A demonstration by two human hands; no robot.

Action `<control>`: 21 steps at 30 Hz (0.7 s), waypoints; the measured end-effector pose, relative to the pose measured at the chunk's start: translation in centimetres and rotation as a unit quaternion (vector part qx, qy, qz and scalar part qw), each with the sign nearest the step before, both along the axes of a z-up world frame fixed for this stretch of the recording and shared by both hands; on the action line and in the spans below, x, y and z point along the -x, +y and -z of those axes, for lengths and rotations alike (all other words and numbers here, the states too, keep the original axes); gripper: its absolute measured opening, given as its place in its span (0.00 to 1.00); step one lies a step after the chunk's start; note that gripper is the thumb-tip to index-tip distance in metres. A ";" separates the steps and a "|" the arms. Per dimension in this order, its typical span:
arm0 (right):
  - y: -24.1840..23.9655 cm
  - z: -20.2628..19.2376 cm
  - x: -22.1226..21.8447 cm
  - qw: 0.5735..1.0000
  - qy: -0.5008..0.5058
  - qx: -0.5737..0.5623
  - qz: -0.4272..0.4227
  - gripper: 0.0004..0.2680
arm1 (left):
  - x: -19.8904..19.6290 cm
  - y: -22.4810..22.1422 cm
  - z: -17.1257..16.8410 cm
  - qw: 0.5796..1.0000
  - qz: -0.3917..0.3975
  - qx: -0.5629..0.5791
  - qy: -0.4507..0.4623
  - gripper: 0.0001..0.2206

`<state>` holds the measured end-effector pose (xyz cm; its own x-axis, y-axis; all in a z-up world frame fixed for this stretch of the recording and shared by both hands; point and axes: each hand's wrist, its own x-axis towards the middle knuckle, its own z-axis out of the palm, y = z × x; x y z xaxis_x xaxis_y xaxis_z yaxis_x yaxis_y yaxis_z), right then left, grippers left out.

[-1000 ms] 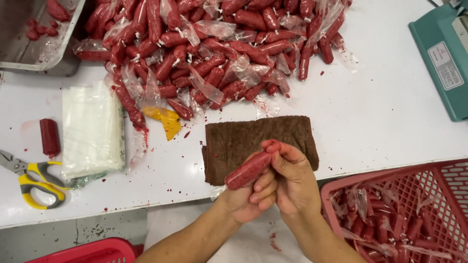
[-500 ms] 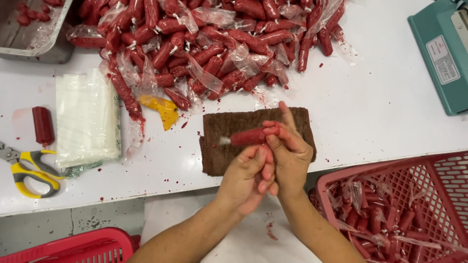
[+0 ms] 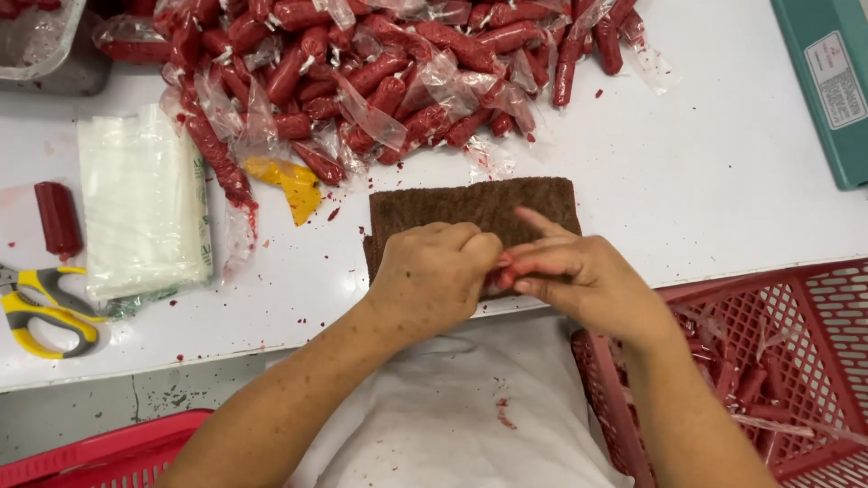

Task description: Wiping individual plastic-wrapped red food items on a brown pad to clean them before placing them in a crate.

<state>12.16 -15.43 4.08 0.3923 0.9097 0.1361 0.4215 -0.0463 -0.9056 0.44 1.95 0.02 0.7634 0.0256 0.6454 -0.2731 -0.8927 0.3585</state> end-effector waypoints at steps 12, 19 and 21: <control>3.1 1.4 -3.1 0.984 -0.050 0.020 -0.168 0.06 | -1.6 3.3 1.0 0.957 0.229 0.134 0.118 0.23; 2.8 6.9 -0.2 0.991 0.127 -0.032 0.023 0.08 | -0.2 0.9 5.7 0.959 0.104 0.259 0.044 0.17; 3.2 9.3 0.8 0.958 0.143 -0.051 0.242 0.07 | 0.6 -0.6 5.1 0.951 0.063 0.301 0.014 0.21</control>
<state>11.32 -12.22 -5.22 0.7993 0.5997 0.0391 0.1076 -0.0789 -0.9911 -0.12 1.40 -5.05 0.8012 0.2921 0.5222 -0.3473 -0.4838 0.8034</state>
